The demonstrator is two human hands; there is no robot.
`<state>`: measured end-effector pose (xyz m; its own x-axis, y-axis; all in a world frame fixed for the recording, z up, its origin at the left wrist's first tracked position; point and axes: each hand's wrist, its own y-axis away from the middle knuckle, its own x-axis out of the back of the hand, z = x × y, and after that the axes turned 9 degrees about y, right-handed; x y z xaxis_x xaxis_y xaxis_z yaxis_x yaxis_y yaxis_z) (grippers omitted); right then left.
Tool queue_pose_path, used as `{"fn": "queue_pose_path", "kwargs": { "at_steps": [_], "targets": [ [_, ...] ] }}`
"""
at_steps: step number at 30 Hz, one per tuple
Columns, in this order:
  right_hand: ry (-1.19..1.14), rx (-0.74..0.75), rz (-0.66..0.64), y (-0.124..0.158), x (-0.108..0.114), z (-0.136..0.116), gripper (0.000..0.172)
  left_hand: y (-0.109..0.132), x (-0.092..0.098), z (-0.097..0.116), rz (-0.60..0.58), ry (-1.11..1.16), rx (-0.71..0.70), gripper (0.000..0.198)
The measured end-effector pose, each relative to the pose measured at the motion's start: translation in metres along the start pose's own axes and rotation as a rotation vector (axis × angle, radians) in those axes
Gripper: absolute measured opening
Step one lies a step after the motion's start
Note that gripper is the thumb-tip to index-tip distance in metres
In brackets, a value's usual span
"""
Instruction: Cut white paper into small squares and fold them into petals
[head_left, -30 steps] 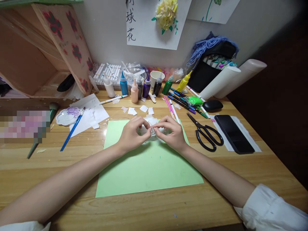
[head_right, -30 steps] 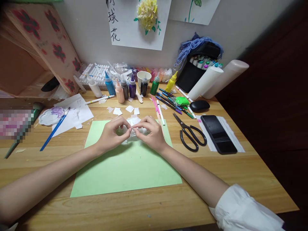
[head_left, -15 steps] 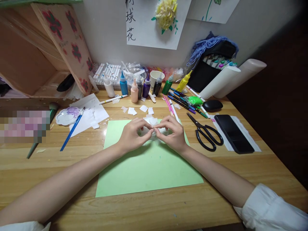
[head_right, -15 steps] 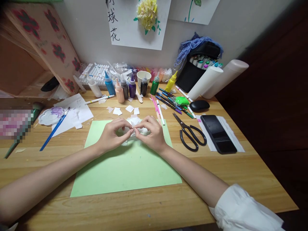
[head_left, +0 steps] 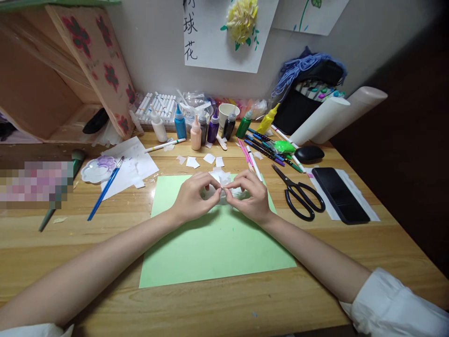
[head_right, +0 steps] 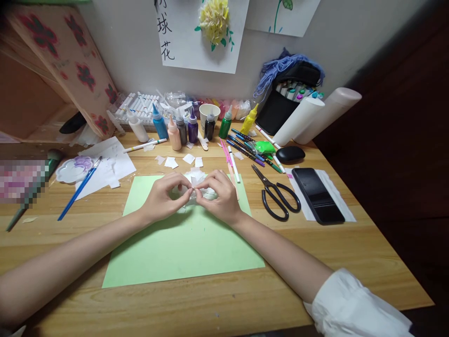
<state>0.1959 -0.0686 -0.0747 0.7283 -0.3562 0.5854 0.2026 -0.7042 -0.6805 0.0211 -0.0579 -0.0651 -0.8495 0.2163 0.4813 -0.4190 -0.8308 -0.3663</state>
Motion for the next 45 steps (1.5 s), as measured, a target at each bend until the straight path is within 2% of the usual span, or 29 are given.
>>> {"fn": "queue_pose_path", "kwargs": {
  "at_steps": [9, 26, 32, 39, 45],
  "targets": [
    [-0.032, -0.164, 0.016, -0.0016, 0.0005, 0.002, 0.008, -0.0006, 0.001, 0.0021, 0.005, -0.061, 0.003, 0.004],
    [-0.07, -0.27, 0.034, -0.0018, -0.002, 0.0052, 0.006, -0.0001, 0.0039, 0.0015, -0.02, -0.007, 0.002, 0.005],
    [-0.115, -0.23, -0.078, -0.0032, 0.0007, 0.0045, 0.002, -0.0004, 0.0035, 0.002, 0.007, 0.005, 0.002, 0.007],
    [-0.086, -0.174, -0.19, -0.0049, 0.0005, 0.0036, 0.018, -0.0006, 0.0035, 0.0025, 0.01, 0.008, 0.011, 0.008],
    [-0.002, -0.079, -0.313, -0.0046, 0.0023, 0.0003, 0.016, 0.0002, 0.0039, 0.0001, -0.005, 0.053, 0.016, 0.012]
  ]
}}
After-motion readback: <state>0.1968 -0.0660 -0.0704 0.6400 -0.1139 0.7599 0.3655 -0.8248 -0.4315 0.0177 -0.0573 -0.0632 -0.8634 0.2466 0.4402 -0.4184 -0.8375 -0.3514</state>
